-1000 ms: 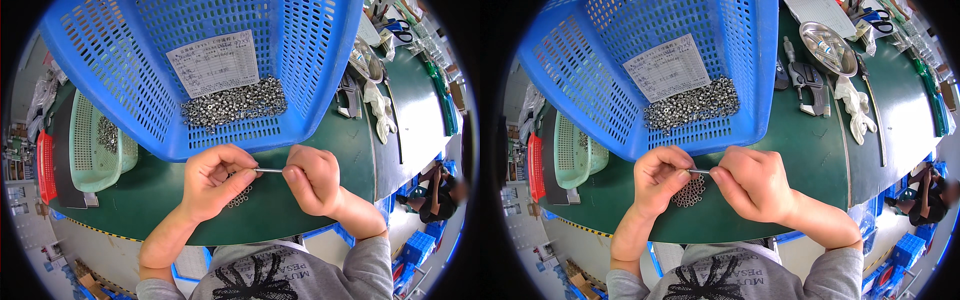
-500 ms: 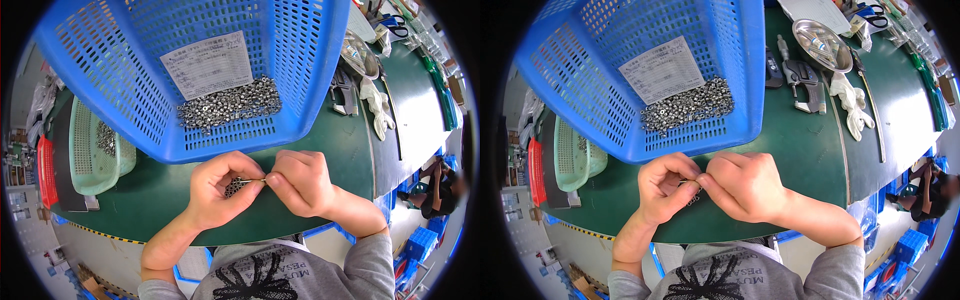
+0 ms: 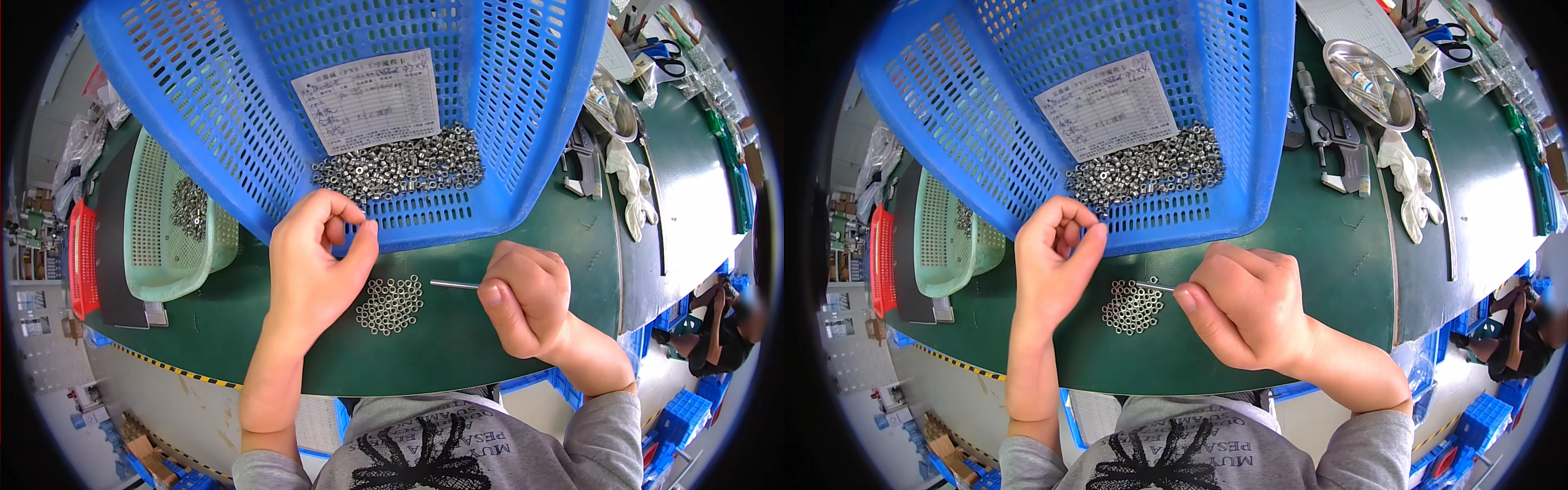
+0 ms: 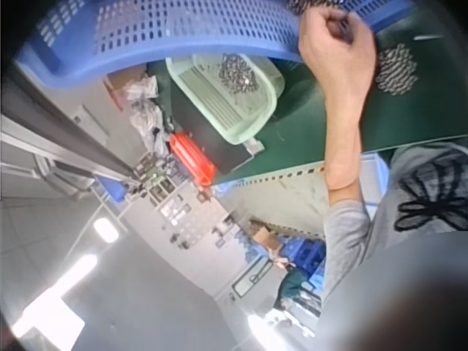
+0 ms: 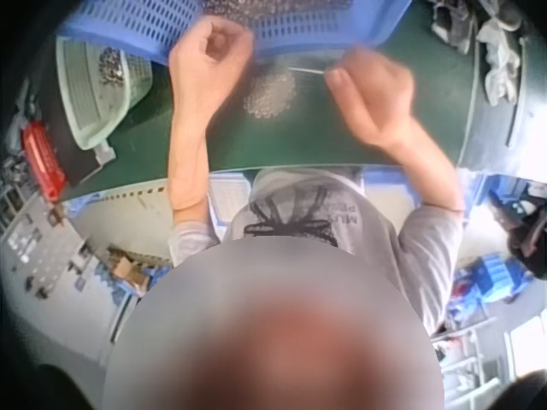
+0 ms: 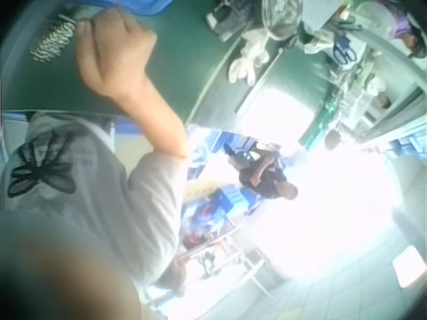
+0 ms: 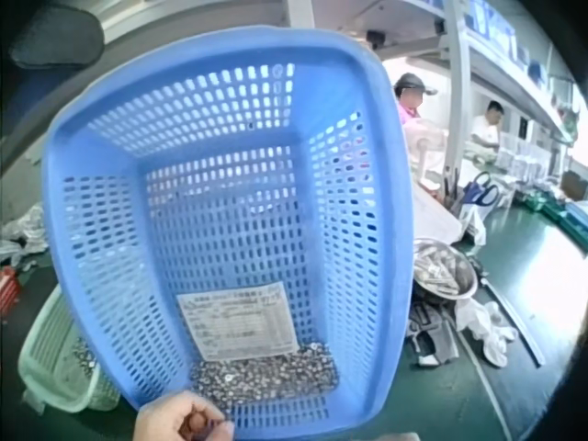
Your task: Thread metal rings onto a rod and measure them using a digital caliper.
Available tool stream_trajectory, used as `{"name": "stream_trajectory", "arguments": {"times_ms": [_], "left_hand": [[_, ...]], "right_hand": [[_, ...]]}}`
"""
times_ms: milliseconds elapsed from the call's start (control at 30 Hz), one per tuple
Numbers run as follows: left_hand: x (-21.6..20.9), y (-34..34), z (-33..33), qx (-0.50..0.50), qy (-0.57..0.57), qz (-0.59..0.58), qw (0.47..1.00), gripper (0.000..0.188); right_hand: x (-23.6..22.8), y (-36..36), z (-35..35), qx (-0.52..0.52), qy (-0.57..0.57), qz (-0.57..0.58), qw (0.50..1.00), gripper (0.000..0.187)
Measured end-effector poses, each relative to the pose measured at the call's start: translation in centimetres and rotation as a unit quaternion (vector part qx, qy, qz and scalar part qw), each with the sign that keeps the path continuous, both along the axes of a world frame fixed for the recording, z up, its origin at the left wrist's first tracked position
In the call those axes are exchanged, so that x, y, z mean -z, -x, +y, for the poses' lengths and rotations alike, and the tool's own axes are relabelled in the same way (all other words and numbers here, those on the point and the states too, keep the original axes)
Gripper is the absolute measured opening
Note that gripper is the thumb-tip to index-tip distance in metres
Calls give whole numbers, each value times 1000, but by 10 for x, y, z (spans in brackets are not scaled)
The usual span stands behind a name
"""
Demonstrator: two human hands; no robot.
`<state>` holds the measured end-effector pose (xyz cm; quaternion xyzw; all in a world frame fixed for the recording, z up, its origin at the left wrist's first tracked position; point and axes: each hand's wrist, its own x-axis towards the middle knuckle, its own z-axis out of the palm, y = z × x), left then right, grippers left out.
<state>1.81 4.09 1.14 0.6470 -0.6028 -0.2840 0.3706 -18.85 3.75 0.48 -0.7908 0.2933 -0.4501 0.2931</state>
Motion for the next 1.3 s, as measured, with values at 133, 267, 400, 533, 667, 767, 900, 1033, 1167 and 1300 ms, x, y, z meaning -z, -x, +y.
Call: {"name": "stream_trajectory", "arguments": {"times_ms": [133,267,400,533,667,767,900,1033,1167,1300], "left_hand": [[12,5,-8,-28,118,-183,976,10],[11,7,-9,-36,98,-193,976,10],[14,7,-11,-28,115,-193,974,9],[6,14,0,38,3,142,989,9],[5,16,8,141,-151,519,829,11],[7,17,11,170,-165,543,806,13],[12,15,9,187,-176,582,771,14],[9,19,11,169,-171,577,780,15],[8,20,11,155,-114,473,860,14],[10,16,10,177,-145,481,846,12]], "right_hand": [[0,1,0,6,4,12,1000,14],[0,-2,1,0,25,17,1000,15],[-1,0,1,-1,22,29,999,15],[1,0,1,13,9,19,1000,14],[3,-1,2,20,-45,-21,999,11],[3,0,1,12,-69,-45,997,11],[3,1,1,8,-75,-39,996,11],[1,-1,2,37,-46,-8,998,12],[-2,0,1,59,0,61,996,18],[-2,0,2,59,-24,53,997,21]]}}
